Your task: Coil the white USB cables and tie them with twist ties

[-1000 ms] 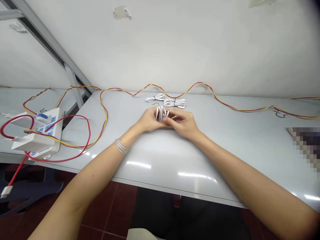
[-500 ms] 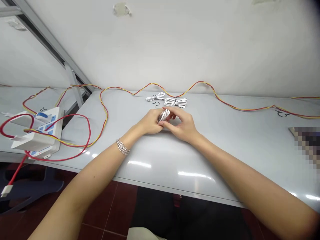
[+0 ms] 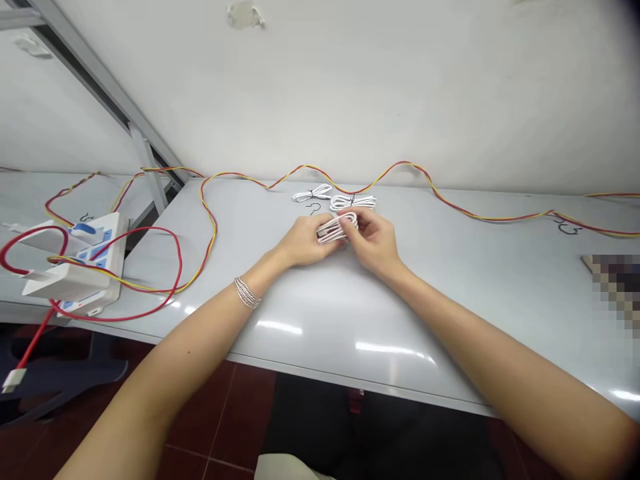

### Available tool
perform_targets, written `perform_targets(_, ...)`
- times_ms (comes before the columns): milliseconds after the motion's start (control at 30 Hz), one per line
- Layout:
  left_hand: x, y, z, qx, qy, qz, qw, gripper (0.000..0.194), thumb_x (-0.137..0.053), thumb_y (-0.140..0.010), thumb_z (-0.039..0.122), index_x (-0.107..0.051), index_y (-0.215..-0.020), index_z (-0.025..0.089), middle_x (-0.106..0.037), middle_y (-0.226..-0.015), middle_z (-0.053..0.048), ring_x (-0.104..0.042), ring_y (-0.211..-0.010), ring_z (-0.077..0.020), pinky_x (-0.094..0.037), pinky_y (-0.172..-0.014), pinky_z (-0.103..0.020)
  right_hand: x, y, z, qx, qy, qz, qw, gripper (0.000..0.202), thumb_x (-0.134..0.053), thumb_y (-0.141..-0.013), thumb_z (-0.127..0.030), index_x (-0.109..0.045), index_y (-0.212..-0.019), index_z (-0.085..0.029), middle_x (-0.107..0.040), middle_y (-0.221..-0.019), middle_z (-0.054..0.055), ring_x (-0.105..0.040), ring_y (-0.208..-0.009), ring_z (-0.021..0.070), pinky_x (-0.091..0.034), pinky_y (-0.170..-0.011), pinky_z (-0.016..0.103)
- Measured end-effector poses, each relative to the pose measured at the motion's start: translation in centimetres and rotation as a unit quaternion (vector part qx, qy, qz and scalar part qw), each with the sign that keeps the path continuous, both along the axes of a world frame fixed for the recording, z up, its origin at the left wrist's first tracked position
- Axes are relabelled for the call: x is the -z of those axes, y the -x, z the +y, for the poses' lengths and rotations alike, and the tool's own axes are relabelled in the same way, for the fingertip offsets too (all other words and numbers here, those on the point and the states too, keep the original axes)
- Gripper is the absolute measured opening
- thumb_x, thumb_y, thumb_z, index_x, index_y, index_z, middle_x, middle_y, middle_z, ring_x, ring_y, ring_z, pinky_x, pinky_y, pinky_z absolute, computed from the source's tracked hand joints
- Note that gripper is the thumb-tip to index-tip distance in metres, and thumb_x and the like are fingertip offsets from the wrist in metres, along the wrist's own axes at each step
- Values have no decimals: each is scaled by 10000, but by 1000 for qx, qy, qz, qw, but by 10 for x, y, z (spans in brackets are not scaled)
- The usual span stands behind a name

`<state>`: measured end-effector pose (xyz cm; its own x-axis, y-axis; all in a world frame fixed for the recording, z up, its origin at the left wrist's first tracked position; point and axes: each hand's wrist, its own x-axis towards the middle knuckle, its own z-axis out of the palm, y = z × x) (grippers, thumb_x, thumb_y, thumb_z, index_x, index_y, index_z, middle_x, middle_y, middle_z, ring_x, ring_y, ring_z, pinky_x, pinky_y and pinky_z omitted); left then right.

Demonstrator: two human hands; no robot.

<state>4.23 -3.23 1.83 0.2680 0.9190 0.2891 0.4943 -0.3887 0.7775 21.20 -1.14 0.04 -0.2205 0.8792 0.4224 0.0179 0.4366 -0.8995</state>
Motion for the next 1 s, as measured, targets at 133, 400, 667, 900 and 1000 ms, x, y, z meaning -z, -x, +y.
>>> perform_targets(133,1,3,4,-31,31,-64,997,275,-752,-764,333,-708,-972,159,-693,-806,-32,-592,-683,-160,-441,-660,-286,2,-2,11,2,99,59,993,465,-727,-792,-630,-667,-1012,-224,-646,-834,40,-556,-608,147,-467,-514,303)
perform_targets(400,-4,3,5,0,144,-191,971,412,-743,-797,528,-689,-880,127,-683,-744,-53,-628,-577,-134,-504,-567,-275,-2,-5,16,-17,191,134,972,569,-884,-650,-514,-655,-1071,-207,-635,-775,1,-586,-637,140,-515,-558,295)
perform_targets(667,-4,3,5,48,129,-163,977,401,-806,-760,486,-658,-748,112,-540,-608,8,-441,-541,-68,-330,-506,-237,-9,-9,11,-102,243,150,953,379,-925,-620,-366,-723,-882,-182,-706,-739,10,-616,-613,125,-517,-554,272)
perform_targets(900,-9,6,3,97,235,-178,951,453,-764,-793,551,-735,-936,122,-628,-645,-23,-533,-505,-94,-435,-466,-235,-13,-10,11,-95,248,172,949,375,-938,-601,-375,-735,-854,-189,-717,-764,11,-624,-635,124,-537,-582,279)
perform_targets(1000,-11,7,1,98,239,-152,954,502,-718,-812,607,-692,-720,114,-590,-581,-23,-522,-456,-89,-430,-436,-237,-15,-11,12,-93,257,191,943,358,-928,-623,-387,-736,-855,-192,-708,-773,11,-609,-638,114,-540,-617,286)
